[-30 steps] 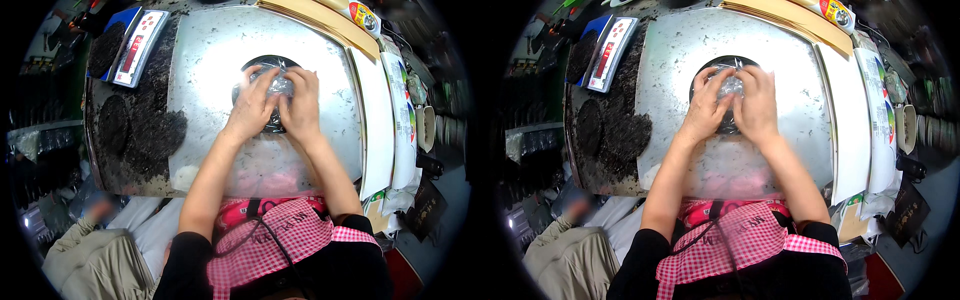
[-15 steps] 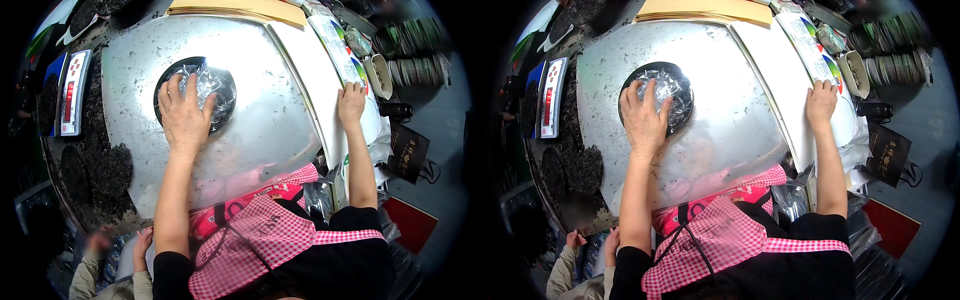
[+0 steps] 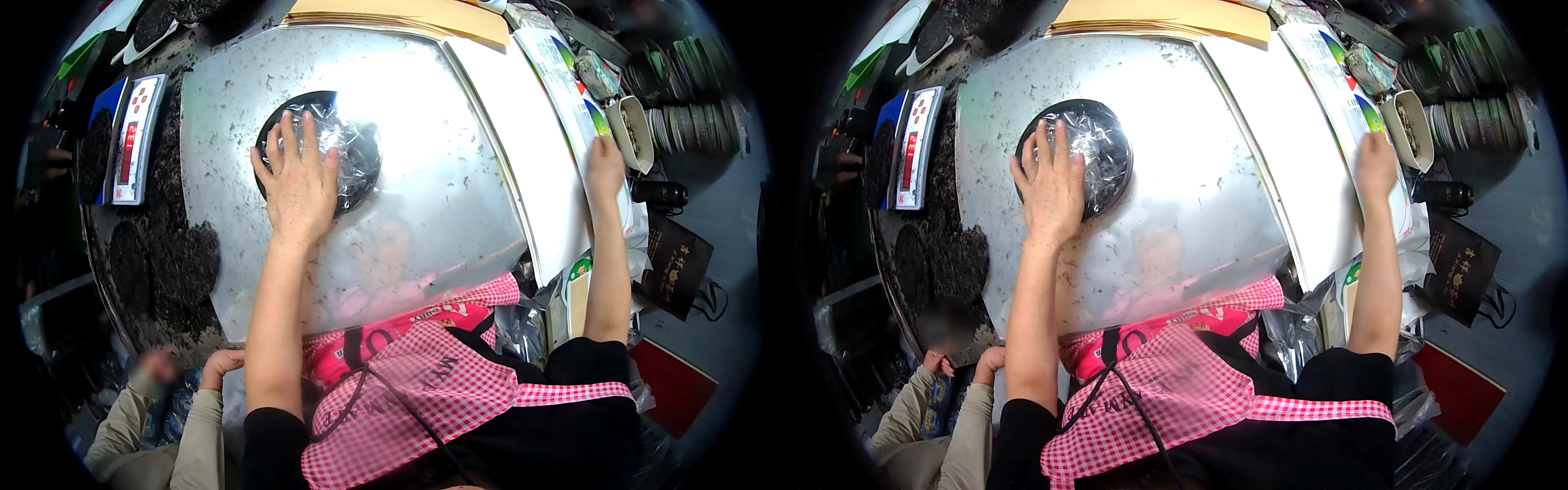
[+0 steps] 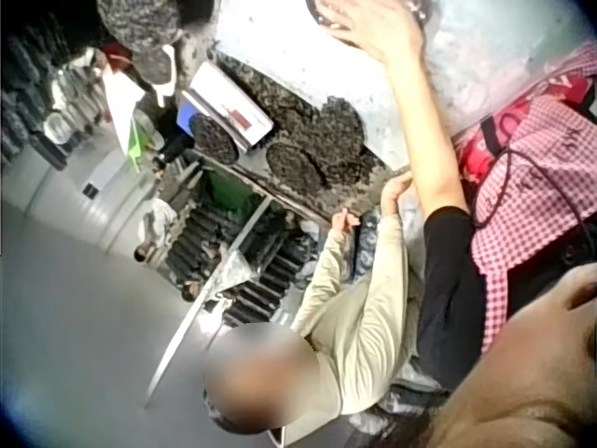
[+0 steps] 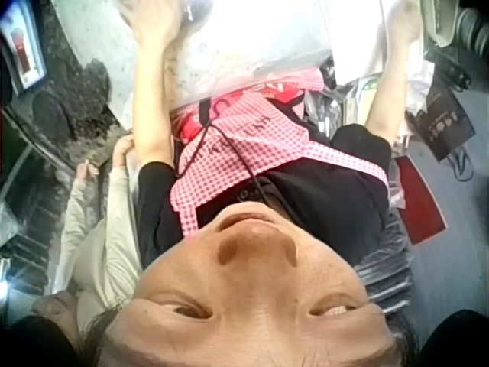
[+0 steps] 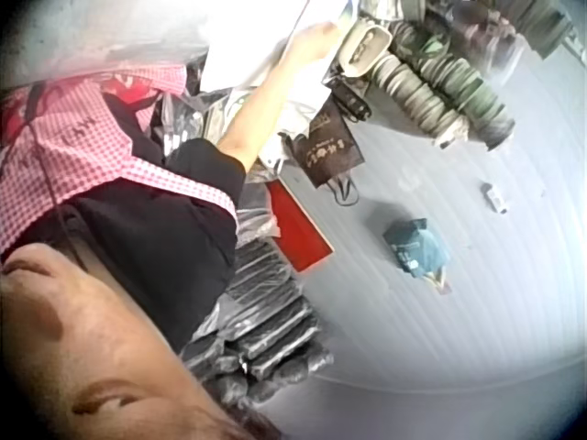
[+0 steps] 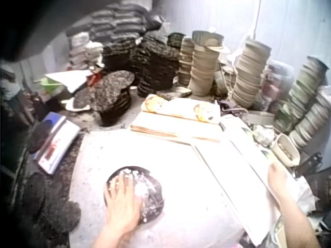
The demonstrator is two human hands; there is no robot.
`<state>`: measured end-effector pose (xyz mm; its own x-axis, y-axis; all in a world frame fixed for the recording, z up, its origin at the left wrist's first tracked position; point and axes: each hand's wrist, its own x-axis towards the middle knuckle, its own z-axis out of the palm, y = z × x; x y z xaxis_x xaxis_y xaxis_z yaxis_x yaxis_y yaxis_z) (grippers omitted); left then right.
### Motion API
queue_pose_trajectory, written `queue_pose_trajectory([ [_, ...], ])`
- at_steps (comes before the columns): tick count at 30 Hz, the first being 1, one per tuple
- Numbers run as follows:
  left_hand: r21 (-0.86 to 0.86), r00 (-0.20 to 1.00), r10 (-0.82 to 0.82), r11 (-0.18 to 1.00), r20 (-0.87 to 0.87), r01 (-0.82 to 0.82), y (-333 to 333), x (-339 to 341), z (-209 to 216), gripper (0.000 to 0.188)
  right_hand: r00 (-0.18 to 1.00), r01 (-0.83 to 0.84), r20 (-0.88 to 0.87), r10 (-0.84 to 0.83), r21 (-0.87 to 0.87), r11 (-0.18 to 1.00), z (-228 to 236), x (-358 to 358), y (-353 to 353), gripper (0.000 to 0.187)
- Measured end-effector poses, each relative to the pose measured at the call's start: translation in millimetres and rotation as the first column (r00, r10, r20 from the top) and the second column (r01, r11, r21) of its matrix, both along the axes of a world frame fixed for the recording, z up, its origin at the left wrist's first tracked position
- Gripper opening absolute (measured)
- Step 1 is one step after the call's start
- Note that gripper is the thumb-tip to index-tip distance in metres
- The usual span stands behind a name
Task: The person weighs compressed tea cakes on a digital scale, wraps them in plastic film using circular metal molds for shaping, and applies adhesive labels to the finished packages.
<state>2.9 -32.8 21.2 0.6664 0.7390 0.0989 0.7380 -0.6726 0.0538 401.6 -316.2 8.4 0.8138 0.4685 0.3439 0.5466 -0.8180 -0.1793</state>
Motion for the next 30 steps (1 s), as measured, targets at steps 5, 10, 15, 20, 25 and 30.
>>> queue_pose_trajectory([
  [5,0.011,0.997,0.035,0.999,0.064,-0.036,5,-4,-4,0.059,0.86,0.367,-0.388,-0.333,0.922,-0.126,19,1,-54,0.03],
  [10,-0.032,0.996,0.058,0.998,0.064,-0.056,17,-4,-2,0.076,0.58,-0.138,-0.047,0.813,0.978,0.155,-11,-152,87,0.044],
  [15,-0.384,0.907,0.333,0.896,0.256,-0.221,32,-28,11,0.09,0.331,-0.931,-0.162,0.93,0.106,0.35,35,-269,203,0.084],
  [20,-0.571,0.772,0.427,0.815,0.47,-0.103,30,-33,5,0.071,0.227,-0.841,-0.448,0.865,0.357,0.406,38,-281,224,0.073],
  [25,-0.698,0.263,0.886,0.089,0.381,0.71,45,-64,4,0.065,0.469,-0.88,-0.212,0.857,-0.032,0.473,8,-303,241,0.065],
  [30,-0.544,0.346,0.494,0.837,0.798,0.058,30,-35,-5,0.04,0.393,-0.911,-0.042,0.919,0.121,0.395,25,-311,218,0.057],
])
